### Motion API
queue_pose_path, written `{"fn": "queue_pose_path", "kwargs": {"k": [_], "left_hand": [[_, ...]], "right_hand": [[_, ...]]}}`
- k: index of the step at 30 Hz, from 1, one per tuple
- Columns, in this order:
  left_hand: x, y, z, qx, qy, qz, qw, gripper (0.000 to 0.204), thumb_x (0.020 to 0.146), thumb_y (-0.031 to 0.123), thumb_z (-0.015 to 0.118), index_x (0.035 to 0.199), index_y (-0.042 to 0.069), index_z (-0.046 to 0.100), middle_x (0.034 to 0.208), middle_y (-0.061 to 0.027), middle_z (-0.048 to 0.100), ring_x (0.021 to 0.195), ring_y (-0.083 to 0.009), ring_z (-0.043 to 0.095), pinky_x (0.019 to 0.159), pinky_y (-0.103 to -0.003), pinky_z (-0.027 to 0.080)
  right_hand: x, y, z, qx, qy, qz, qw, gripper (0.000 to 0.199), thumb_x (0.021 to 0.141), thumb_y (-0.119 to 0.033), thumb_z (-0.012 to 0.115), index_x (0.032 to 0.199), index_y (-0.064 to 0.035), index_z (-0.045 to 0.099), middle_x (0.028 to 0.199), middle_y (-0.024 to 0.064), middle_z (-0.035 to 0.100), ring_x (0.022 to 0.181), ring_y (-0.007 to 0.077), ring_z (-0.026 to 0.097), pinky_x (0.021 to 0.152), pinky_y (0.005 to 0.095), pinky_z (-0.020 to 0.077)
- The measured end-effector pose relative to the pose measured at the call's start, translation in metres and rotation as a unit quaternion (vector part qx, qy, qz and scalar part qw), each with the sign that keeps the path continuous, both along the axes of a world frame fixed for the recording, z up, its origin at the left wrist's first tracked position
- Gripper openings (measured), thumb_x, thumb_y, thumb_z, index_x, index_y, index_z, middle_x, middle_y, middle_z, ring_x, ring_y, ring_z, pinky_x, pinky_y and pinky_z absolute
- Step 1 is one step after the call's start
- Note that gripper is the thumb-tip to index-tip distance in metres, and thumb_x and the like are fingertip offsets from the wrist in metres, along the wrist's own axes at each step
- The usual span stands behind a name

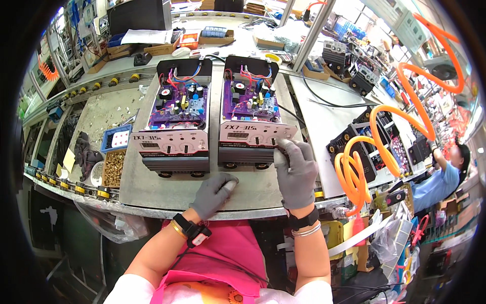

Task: Assembling electronic inverter units by installing circuit boards into chassis, blowing out dust with an air bulb, and applying labels.

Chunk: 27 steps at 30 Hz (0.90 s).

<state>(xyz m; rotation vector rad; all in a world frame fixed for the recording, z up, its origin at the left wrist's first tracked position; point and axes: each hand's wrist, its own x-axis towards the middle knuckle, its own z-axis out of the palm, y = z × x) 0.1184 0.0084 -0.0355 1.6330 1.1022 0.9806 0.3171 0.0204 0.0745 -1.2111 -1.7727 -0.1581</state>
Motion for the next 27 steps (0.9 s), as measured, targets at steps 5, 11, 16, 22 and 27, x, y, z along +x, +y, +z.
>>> {"fn": "queue_pose_path", "kwargs": {"k": [5, 11, 16, 22, 27], "left_hand": [[0.0, 0.001, -0.007, 0.025, 0.017, -0.001, 1.0, 0.025, 0.09, 0.027, 0.052, 0.105, 0.008, 0.06, 0.092, -0.015, 0.064, 0.082, -0.0344, 0.061, 0.074, -0.041, 0.048], [0.001, 0.004, -0.013, 0.051, 0.015, -0.002, 0.999, 0.027, 0.092, 0.027, 0.052, 0.105, 0.005, 0.06, 0.084, -0.0121, 0.063, 0.073, -0.0253, 0.06, 0.068, -0.035, 0.047], [0.001, 0.002, -0.003, 0.006, 0.015, -0.015, 1.0, 0.027, 0.09, 0.027, 0.052, 0.104, 0.006, 0.06, 0.091, -0.0161, 0.064, 0.083, -0.0357, 0.061, 0.073, -0.041, 0.047], [0.002, -0.001, -0.002, 0.014, 0.005, -0.005, 1.0, 0.026, 0.09, 0.026, 0.052, 0.101, 0.004, 0.061, 0.088, -0.017, 0.063, 0.08, -0.0349, 0.061, 0.071, -0.04, 0.047], [0.001, 0.0, -0.007, 0.024, -0.008, -0.006, 1.0, 0.025, 0.09, 0.025, 0.052, 0.1, 0.004, 0.061, 0.086, -0.0173, 0.062, 0.078, -0.0349, 0.061, 0.07, -0.04, 0.047]], "right_hand": [[0.002, 0.003, 0.001, -0.042, 0.01, -0.012, 0.999, 0.025, 0.082, -0.002, 0.065, 0.107, -0.004, 0.066, 0.09, 0.0122, 0.06, 0.082, 0.0234, 0.062, 0.07, 0.0304, 0.0511], [-0.004, 0.01, -0.006, -0.025, 0.047, -0.005, 0.999, 0.026, 0.079, -0.001, 0.067, 0.105, -0.0039, 0.066, 0.091, 0.0115, 0.061, 0.081, 0.0233, 0.062, 0.068, 0.0307, 0.0513], [-0.001, 0.014, -0.011, -0.035, 0.027, 0.0, 0.999, 0.03, 0.078, 0.0, 0.067, 0.107, -0.005, 0.065, 0.094, 0.0114, 0.06, 0.082, 0.0242, 0.063, 0.069, 0.0316, 0.0523], [0.0, 0.015, -0.014, -0.03, 0.023, 0.002, 0.999, 0.03, 0.076, 0.001, 0.068, 0.105, -0.0064, 0.065, 0.091, 0.0099, 0.059, 0.078, 0.0241, 0.062, 0.063, 0.0337, 0.0506], [-0.001, 0.018, -0.011, -0.024, -0.001, 0.015, 1.0, 0.03, 0.074, 0.002, 0.068, 0.102, -0.0066, 0.065, 0.089, 0.0089, 0.058, 0.075, 0.0258, 0.062, 0.062, 0.0344, 0.0504]]}}
